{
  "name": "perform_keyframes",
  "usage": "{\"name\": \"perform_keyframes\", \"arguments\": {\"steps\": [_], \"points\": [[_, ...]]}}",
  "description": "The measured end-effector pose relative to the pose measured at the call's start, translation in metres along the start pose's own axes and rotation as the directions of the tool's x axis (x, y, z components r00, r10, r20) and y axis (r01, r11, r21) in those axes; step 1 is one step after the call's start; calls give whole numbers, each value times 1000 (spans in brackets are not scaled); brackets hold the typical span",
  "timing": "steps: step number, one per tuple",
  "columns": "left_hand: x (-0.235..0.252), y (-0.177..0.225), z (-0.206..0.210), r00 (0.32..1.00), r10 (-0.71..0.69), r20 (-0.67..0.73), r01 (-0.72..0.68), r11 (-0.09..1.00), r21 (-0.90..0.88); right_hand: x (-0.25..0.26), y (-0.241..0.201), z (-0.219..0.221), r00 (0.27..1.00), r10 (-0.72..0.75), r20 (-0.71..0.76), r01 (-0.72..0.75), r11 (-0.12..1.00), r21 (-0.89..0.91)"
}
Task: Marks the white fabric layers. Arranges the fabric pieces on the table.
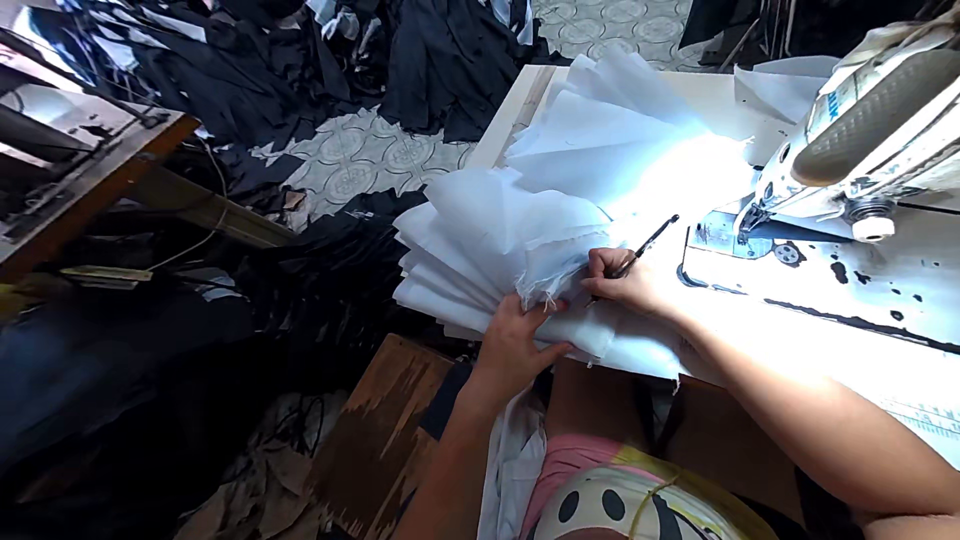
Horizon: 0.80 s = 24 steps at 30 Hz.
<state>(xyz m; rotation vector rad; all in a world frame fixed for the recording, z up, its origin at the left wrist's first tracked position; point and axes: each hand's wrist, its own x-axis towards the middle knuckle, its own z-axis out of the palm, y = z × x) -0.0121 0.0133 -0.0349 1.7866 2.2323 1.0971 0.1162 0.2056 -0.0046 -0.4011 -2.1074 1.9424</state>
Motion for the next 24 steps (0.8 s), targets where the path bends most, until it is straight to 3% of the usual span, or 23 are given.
{"name": "perform_keyframes", "arguments": {"steps": [3,5,7,9,11,13,16,20,24], "points": [[0,-1,7,992,2,-126,-2,1000,0,-1,3,-3,999,-32,12,29,985,168],[3,6,10,980,-38,-195,41,999,10,-2,1,-8,988,-114,100,79,949,305],[6,10,11,963,-95,-254,102,995,18,-6,-8,-11,961,-165,222,90,946,312],[10,10,11,945,-134,-299,149,988,26,-7,-14,-6,956,-141,257,96,979,181],[13,8,12,941,-139,-308,157,987,34,-6,-11,3,979,-114,167,122,992,-38],[13,6,10,954,-112,-276,129,991,44,-2,2,11,981,-180,73,191,962,-196],[13,5,7,976,-91,-195,102,994,46,0,12,18,962,-273,23,268,921,-284],[12,7,4,989,-115,-90,122,990,76,-2,13,21,959,-282,36,273,879,-391],[14,7,6,986,-137,-99,143,988,65,-3,15,23,947,-316,61,310,840,-445]]}}
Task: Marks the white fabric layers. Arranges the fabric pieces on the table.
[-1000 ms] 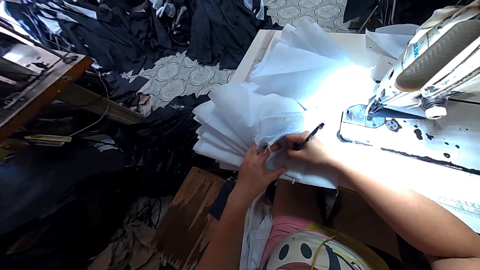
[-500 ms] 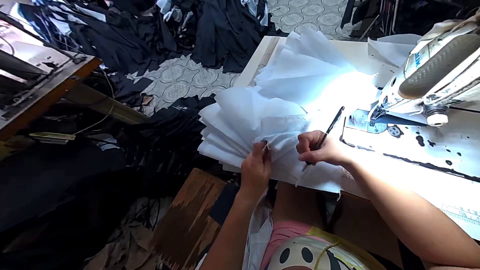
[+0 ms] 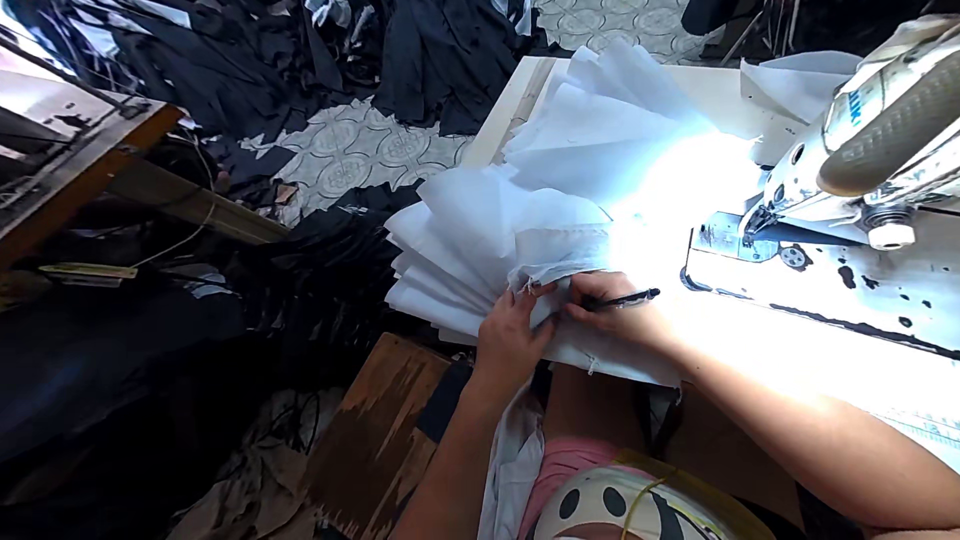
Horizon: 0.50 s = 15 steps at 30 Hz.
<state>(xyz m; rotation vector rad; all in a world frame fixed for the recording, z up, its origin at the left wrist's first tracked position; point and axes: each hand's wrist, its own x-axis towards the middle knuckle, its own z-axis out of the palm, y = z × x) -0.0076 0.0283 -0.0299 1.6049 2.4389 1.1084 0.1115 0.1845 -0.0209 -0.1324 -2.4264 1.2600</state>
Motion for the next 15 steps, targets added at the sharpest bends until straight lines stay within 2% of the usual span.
{"name": "perform_keyframes", "arguments": {"steps": [4,8,12,15], "points": [[0,-1,2,1000,9,-17,-9,1000,-4,0,1,1,1000,-14,-10,14,1000,-23],[0,-2,3,999,21,-25,-21,1000,-2,0,-1,-3,998,54,20,-54,998,18],[0,-2,4,999,14,-31,-14,1000,-3,0,1,-1,1000,6,-3,-6,1000,5],[0,0,2,1000,-1,-16,0,1000,-4,1,0,-2,998,57,-27,-56,998,39]]}}
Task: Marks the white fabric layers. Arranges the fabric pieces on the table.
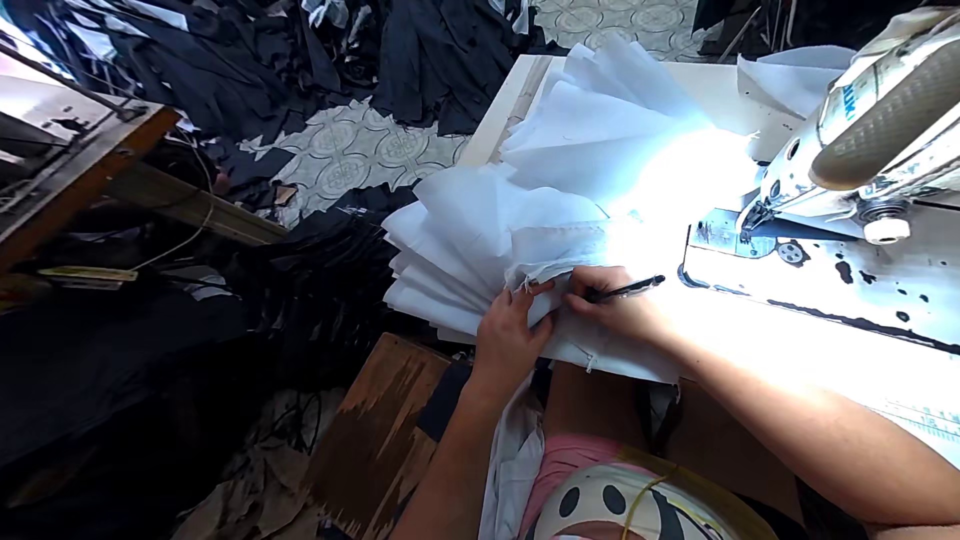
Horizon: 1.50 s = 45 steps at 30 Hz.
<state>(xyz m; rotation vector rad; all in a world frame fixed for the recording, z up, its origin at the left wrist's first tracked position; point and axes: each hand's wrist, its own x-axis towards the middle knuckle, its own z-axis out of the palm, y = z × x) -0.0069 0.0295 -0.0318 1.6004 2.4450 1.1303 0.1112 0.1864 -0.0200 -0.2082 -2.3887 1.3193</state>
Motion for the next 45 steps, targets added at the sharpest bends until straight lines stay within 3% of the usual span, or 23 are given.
{"name": "perform_keyframes", "arguments": {"steps": [5,16,19,23,26,30,34,38,42,45], "points": [[-1,0,0,1000,-13,2,13,1000,-5,-1,-6,-1,999,47,-7,-47,999,-21],[-1,-2,1,999,31,-15,-31,1000,4,-2,1,3,998,-59,2,59,997,-51],[-3,-4,-1,998,64,7,-63,998,-21,-1,1,2,999,-39,2,39,999,1],[-2,-2,-7,994,74,85,-73,997,-21,2,4,-5,997,52,-62,-35,969,246],[-3,3,-6,996,60,65,-63,997,39,5,0,-20,988,146,45,-153,920,360],[-4,6,10,987,94,-127,-78,989,126,6,-2,-32,976,140,168,-201,874,442],[-4,7,14,979,57,-194,-29,989,144,4,-4,-31,963,86,254,-169,930,327],[4,1,8,981,84,-176,-74,995,64,6,2,-26,973,82,216,-149,936,318],[8,-3,1,989,92,-113,-91,996,9,8,-10,-28,952,194,236,-261,920,294],[6,-1,0,993,81,-85,-81,997,8,8,-3,-25,955,181,236,-255,907,336]]}}
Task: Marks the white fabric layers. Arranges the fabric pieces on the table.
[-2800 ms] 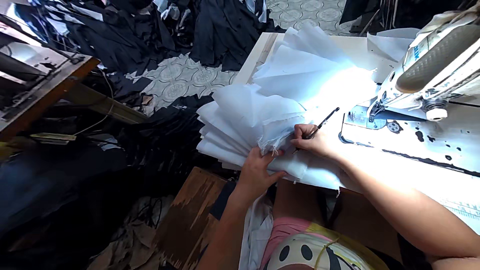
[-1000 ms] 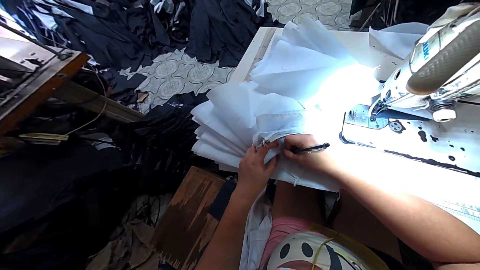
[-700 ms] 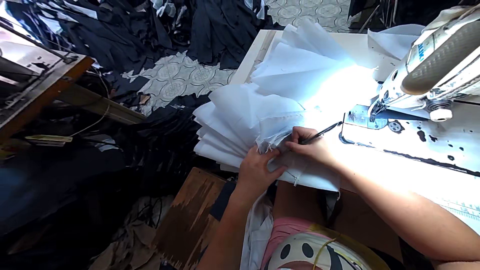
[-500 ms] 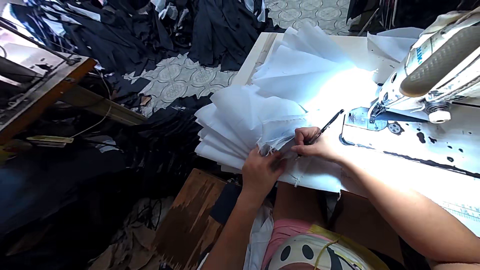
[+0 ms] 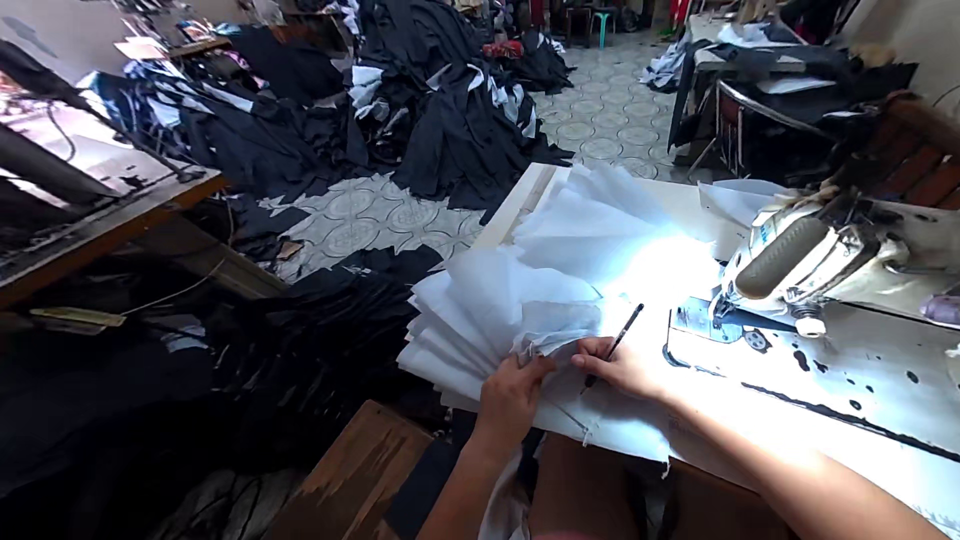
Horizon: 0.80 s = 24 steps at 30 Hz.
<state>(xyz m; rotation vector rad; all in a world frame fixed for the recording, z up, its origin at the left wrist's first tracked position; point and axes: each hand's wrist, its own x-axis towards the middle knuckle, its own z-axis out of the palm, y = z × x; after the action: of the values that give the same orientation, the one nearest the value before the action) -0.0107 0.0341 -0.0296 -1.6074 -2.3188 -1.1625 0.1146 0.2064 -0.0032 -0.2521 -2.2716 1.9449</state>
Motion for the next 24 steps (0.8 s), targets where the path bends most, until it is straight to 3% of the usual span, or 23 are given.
{"name": "perform_keyframes", "arguments": {"steps": [8,19,24], "points": [[-9,4,4,1000,24,13,-24,1000,-2,-17,16,1,958,-285,-14,281,950,-136],[-7,4,2,998,-9,66,9,1000,1,-18,13,-2,975,-133,-180,124,991,-58],[-5,10,-2,990,-57,127,53,998,38,-16,18,8,968,-215,-131,172,945,-278]]}}
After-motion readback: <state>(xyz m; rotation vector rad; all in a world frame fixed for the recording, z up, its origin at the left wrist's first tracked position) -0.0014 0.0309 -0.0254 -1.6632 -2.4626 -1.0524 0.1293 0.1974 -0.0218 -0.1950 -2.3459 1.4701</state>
